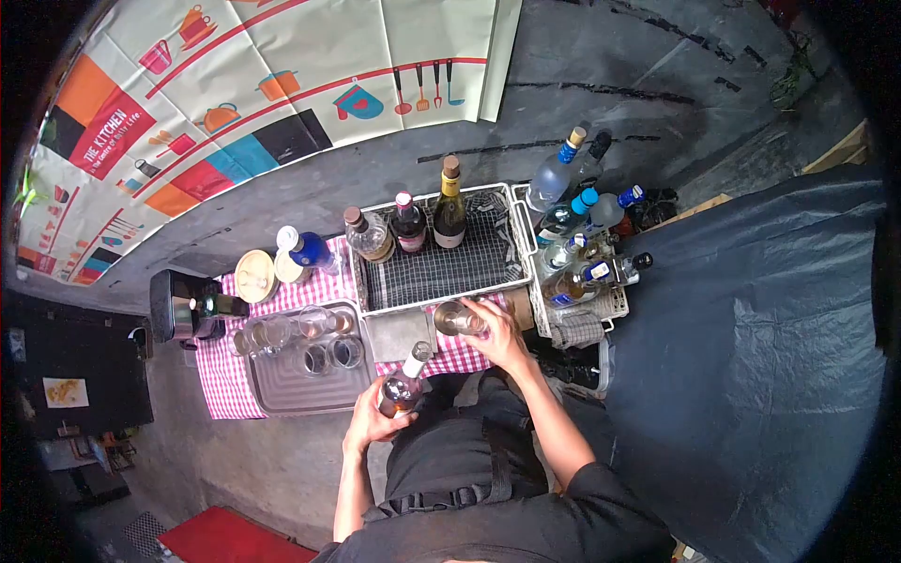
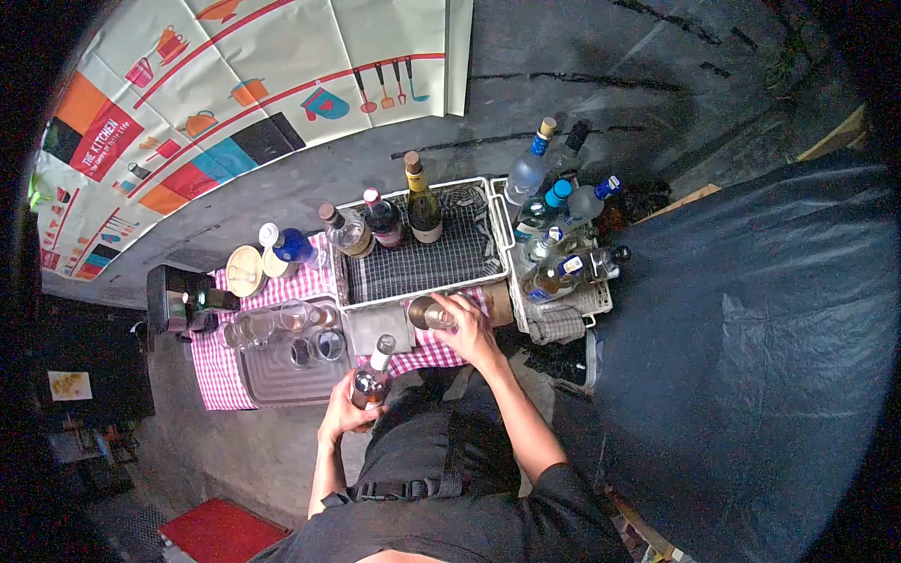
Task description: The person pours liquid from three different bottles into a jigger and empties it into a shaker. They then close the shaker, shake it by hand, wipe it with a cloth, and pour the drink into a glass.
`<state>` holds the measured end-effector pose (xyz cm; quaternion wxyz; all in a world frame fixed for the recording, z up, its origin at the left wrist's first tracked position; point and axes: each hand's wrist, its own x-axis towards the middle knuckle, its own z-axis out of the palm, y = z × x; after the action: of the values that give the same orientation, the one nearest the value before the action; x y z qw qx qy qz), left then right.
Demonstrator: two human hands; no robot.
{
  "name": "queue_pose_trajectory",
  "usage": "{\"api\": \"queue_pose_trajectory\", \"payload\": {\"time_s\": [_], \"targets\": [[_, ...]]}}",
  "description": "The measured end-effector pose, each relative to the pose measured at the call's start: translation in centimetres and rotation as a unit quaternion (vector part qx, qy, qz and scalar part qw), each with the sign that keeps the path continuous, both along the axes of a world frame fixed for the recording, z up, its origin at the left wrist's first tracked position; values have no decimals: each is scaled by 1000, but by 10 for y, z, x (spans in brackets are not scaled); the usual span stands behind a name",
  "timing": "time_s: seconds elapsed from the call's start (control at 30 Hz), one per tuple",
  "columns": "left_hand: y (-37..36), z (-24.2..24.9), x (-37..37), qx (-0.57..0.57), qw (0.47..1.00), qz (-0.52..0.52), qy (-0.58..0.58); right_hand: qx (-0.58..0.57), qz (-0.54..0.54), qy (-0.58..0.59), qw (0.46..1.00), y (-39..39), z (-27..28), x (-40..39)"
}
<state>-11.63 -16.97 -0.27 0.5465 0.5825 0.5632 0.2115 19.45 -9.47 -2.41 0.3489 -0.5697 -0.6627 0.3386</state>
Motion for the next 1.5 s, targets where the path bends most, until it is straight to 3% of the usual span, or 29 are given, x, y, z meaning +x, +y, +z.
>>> {"api": "queue_pose_trajectory", "payload": {"time_s": [0.17, 0.7, 0.8, 0.87, 1.1, 1.5], "targets": [[-1, 7, 1, -24, 999, 9, 36, -47, 37, -156, 986, 10, -19, 1], [-2, -10, -3, -5, 1000, 9, 28, -56, 74, -244, 965, 23, -8, -12], [2, -7, -3, -14, 999, -10, 32, -74, 81, -213, 971, 23, 9, -12], [5, 1, -2, -22, 998, -21, 54, -29, 51, -31, 998, 19, 0, -10], [19, 26, 4, -41, 993, -45, 106, -9, 74, 104, 992, 11, 12, -14], [25, 33, 1, -36, 984, -88, 147, -31, 99, 98, 990, 9, 11, -13]]}}
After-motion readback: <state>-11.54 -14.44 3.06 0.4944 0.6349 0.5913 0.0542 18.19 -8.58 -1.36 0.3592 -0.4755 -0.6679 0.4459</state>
